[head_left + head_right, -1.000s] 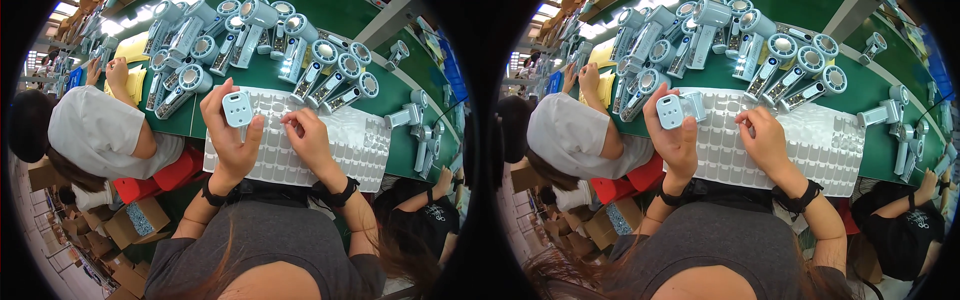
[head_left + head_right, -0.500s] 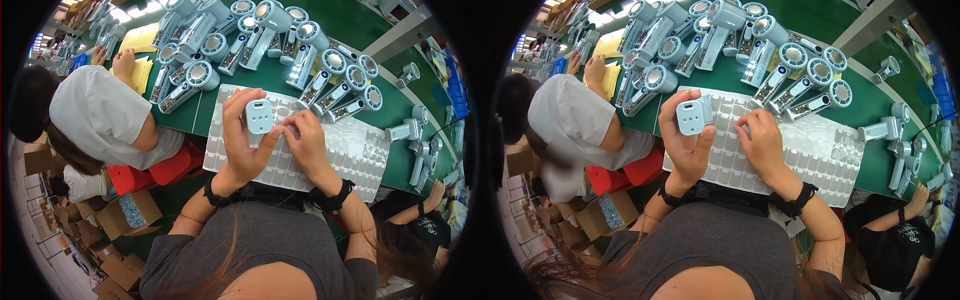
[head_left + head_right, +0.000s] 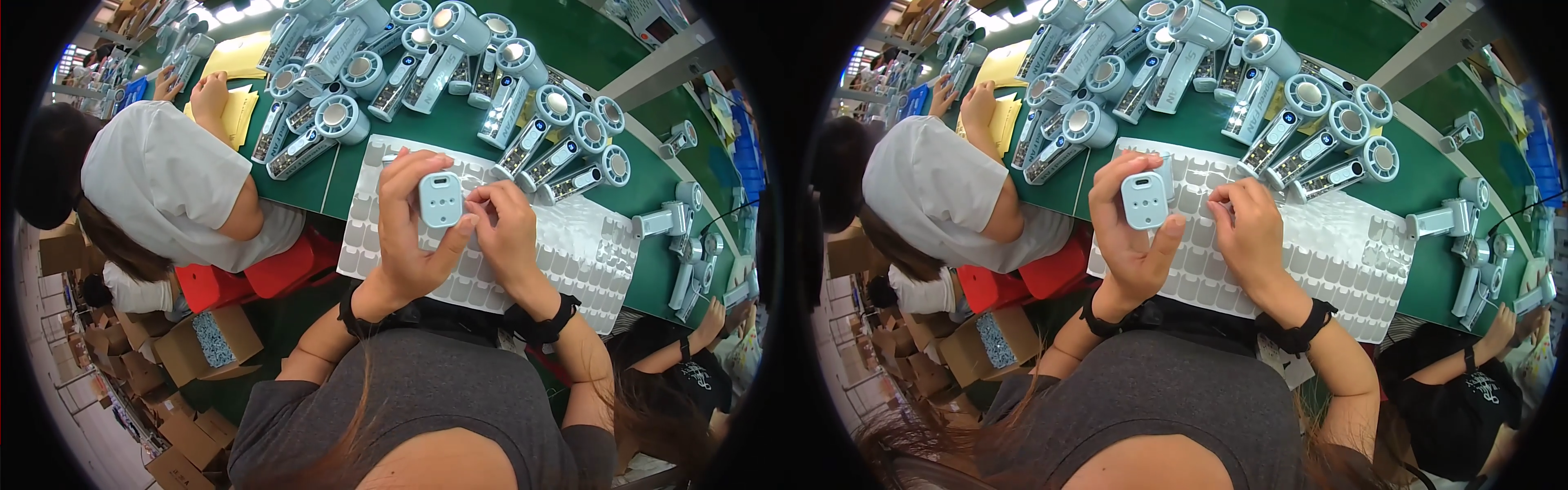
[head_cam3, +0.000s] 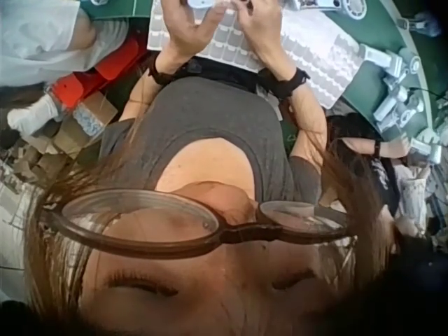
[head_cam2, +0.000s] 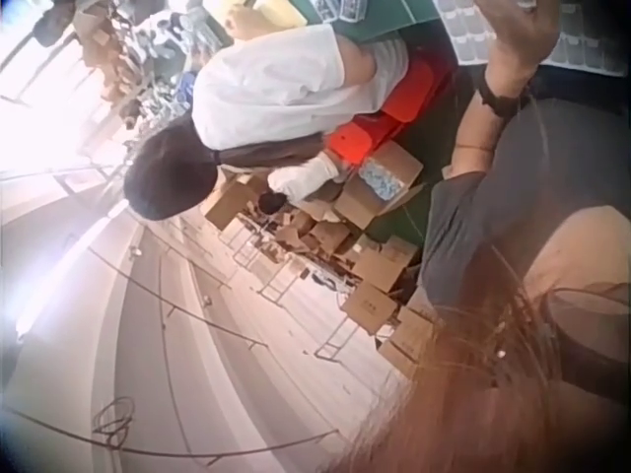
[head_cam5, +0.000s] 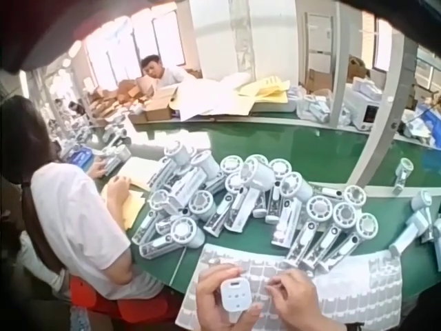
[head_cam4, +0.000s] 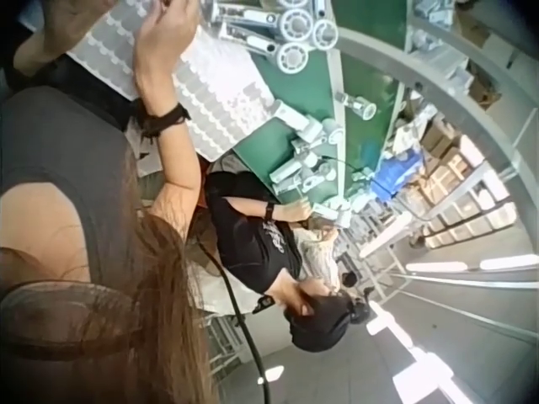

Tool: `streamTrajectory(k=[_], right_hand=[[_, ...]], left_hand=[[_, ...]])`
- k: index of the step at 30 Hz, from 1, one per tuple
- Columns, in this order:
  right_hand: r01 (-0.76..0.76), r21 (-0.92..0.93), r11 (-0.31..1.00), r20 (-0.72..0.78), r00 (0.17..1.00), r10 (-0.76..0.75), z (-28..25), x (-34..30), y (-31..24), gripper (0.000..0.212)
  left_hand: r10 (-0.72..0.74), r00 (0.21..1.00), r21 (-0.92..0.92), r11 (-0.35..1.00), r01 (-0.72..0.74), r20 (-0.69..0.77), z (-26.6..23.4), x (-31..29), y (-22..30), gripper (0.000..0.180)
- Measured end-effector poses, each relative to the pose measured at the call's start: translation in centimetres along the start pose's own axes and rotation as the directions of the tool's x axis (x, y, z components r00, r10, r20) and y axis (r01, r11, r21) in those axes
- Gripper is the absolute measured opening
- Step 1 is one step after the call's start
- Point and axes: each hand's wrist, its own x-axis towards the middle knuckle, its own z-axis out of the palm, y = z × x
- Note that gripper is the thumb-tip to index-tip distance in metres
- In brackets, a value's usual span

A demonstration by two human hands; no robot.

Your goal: The person peels a sticker from a sheet, presses it onto the base of a handheld fan, and sets the fan aside. This process is repeated for several handheld fans.

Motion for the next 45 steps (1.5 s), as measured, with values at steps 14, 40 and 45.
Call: streamTrajectory(k=[14,40,45], right_hand=[[-0.449,0.680,0.579,0.373,0.892,0.255,-7.0,3.2,-8.6,0.020],[-0.392,0.656,0.645,0.341,0.916,0.210,-6.9,3.4,-8.8,0.042],[-0.385,0.627,0.678,0.327,0.919,0.220,-6.8,3.4,-8.9,0.043]], left_hand=[[0.030,0.998,-0.111,0.994,-0.023,0.062,-0.3,-0.5,-0.5,0.061],[0.009,0.997,-0.095,0.995,-0.002,0.078,0.0,-0.2,0.3,0.049],[0.003,0.996,-0.082,0.997,0.004,0.088,0.0,-0.2,0.3,0.048]])
